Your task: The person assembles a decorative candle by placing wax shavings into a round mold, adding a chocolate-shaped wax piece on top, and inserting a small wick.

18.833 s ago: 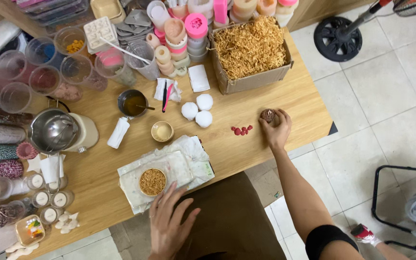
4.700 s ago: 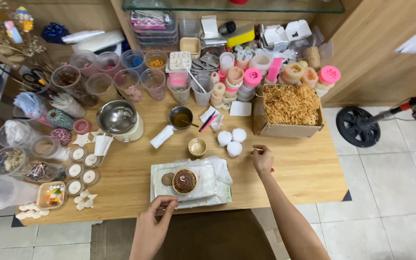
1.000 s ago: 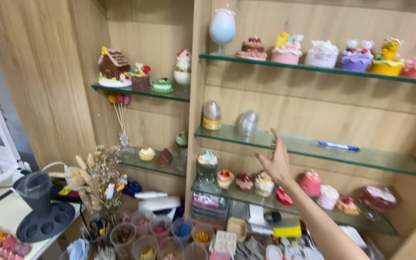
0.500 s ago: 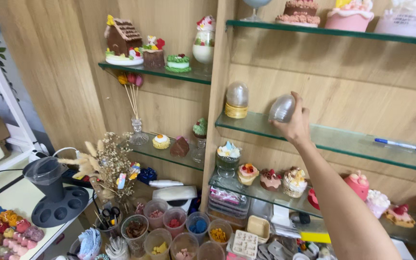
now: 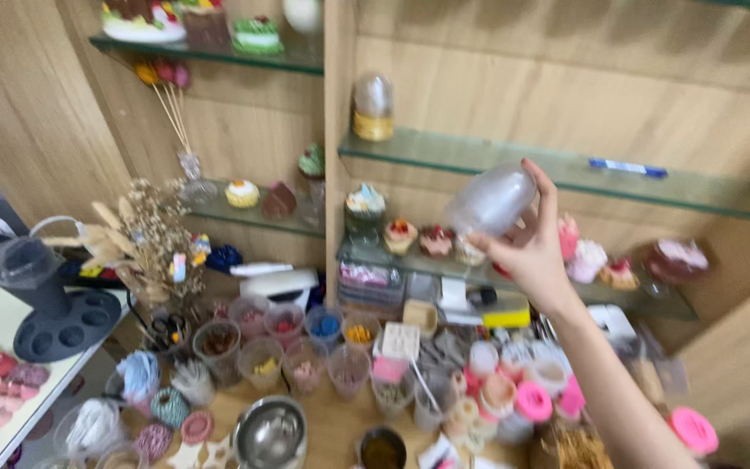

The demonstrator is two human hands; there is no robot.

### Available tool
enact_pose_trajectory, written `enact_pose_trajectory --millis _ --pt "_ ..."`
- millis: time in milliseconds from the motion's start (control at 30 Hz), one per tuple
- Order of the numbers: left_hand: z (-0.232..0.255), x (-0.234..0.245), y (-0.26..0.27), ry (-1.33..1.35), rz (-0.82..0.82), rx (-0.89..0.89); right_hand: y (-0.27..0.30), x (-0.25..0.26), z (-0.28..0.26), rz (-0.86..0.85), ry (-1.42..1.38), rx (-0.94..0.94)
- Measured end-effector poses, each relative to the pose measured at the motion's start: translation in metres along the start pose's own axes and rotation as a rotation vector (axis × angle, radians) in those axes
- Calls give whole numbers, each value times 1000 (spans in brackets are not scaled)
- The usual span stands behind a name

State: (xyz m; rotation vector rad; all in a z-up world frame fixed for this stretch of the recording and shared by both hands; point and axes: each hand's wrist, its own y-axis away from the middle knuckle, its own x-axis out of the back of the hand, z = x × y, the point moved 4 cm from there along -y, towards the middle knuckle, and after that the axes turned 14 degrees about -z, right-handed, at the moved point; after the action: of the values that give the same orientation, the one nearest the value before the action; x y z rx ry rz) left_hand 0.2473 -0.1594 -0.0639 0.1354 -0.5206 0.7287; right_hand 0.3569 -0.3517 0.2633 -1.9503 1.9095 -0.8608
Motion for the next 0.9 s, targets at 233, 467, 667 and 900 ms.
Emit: enact_pose_trajectory --millis 233,467,667,900 --pt "42 -59 121 23 193 -379 162 -60 -76 -42 41 -25" --pt "153 -30 199 52 296 -285 269 -81 -114 57 28 -63" --pt "186 -11 224 92 160 -220 357 -72 -86 146 230 -254" --pt "132 6 256 101 240 40 534 -84 33 315 239 -736"
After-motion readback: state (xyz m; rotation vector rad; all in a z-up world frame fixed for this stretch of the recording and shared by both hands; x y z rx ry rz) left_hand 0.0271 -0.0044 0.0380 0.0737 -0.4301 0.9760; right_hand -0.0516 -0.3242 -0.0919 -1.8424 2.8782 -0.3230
